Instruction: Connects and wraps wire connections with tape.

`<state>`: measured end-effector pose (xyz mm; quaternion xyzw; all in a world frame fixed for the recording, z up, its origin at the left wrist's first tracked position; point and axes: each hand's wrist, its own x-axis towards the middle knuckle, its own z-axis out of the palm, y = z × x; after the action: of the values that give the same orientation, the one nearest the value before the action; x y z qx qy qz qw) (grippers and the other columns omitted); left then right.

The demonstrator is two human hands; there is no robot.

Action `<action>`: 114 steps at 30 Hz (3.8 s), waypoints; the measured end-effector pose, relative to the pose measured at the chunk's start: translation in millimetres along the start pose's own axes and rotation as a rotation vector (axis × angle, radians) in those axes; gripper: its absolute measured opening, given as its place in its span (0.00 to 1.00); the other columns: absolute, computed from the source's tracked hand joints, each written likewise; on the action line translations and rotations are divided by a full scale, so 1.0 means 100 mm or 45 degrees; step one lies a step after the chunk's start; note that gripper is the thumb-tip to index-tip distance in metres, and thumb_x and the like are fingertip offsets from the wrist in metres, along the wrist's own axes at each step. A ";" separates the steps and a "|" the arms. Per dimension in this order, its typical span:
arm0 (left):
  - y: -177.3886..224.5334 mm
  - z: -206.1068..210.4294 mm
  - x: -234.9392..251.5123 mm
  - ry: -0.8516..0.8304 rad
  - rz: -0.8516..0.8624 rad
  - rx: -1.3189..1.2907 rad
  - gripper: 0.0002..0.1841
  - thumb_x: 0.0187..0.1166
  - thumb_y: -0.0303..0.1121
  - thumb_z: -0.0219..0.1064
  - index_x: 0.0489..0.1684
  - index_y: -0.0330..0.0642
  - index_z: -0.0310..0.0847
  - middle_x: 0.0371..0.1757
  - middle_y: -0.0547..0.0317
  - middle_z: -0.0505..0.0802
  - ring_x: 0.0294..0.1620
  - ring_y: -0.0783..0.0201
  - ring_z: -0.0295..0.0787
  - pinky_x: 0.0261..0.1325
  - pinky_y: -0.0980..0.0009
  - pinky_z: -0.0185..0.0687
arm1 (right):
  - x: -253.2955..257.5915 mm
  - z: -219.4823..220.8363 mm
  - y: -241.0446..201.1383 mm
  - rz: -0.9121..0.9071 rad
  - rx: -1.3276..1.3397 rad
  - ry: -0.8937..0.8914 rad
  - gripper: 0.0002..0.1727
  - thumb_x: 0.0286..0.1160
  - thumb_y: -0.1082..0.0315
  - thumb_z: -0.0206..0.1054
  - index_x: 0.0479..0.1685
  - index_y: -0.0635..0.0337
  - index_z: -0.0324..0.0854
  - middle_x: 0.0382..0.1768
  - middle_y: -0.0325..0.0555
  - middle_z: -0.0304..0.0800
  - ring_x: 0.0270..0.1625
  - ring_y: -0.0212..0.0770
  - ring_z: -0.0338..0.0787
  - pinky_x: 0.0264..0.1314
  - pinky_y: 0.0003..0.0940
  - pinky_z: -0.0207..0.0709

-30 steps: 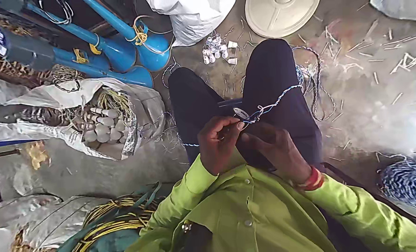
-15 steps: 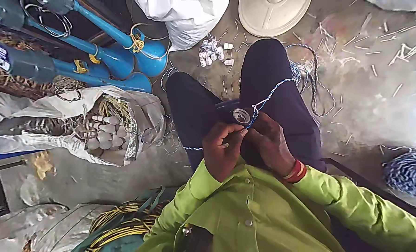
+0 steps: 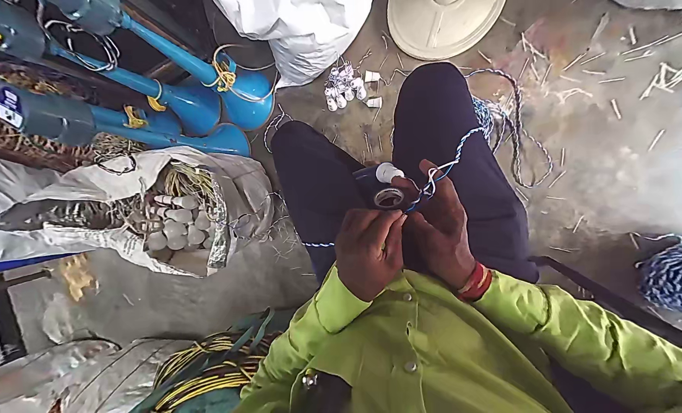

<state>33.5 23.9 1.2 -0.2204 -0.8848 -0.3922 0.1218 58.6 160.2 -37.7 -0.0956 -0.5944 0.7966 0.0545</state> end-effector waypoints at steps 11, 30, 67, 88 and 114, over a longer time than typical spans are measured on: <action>-0.11 0.03 0.01 -0.073 -0.288 -0.357 0.07 0.78 0.26 0.71 0.46 0.33 0.89 0.53 0.49 0.86 0.47 0.68 0.89 0.47 0.76 0.91 | -0.03 -0.03 -0.02 -0.079 -0.397 0.120 0.37 0.65 0.75 0.74 0.78 0.65 0.63 0.63 0.48 0.87 0.61 0.38 0.90 0.59 0.38 0.90; -0.12 0.01 0.02 -0.135 -0.487 -0.639 0.09 0.81 0.24 0.68 0.54 0.31 0.83 0.45 0.54 0.93 0.38 0.71 0.91 0.41 0.75 0.92 | 0.05 -0.04 -0.04 0.047 -0.303 0.111 0.39 0.70 0.78 0.70 0.83 0.64 0.55 0.64 0.51 0.87 0.58 0.41 0.93 0.58 0.39 0.91; -0.21 -0.06 -0.03 -0.267 -0.982 -1.032 0.10 0.83 0.27 0.68 0.55 0.32 0.88 0.46 0.50 0.96 0.39 0.61 0.97 0.47 0.61 0.96 | 0.07 -0.34 -0.08 0.219 -0.570 -0.232 0.33 0.71 0.82 0.68 0.76 0.56 0.60 0.45 0.46 0.93 0.35 0.37 0.95 0.38 0.35 0.92; -0.32 -0.12 0.01 -0.288 -1.381 -1.239 0.08 0.83 0.34 0.67 0.44 0.42 0.90 0.32 0.60 0.94 0.28 0.70 0.91 0.34 0.72 0.91 | 0.12 -0.36 -0.22 0.212 -0.991 -0.276 0.38 0.74 0.69 0.74 0.83 0.56 0.59 0.44 0.45 0.97 0.39 0.43 0.97 0.39 0.46 0.91; -0.28 -0.05 0.01 -0.418 -0.153 -0.659 0.07 0.69 0.26 0.78 0.38 0.32 0.93 0.38 0.52 0.94 0.42 0.69 0.91 0.49 0.75 0.88 | 0.25 -0.47 -0.36 -0.092 -1.146 -0.457 0.16 0.78 0.67 0.62 0.61 0.60 0.84 0.48 0.48 0.92 0.52 0.44 0.90 0.61 0.50 0.78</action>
<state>19.4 3.3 -13.1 -0.2516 -0.7747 -0.5702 -0.1064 43.8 219.8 -18.3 0.0497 -0.8830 0.4618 -0.0681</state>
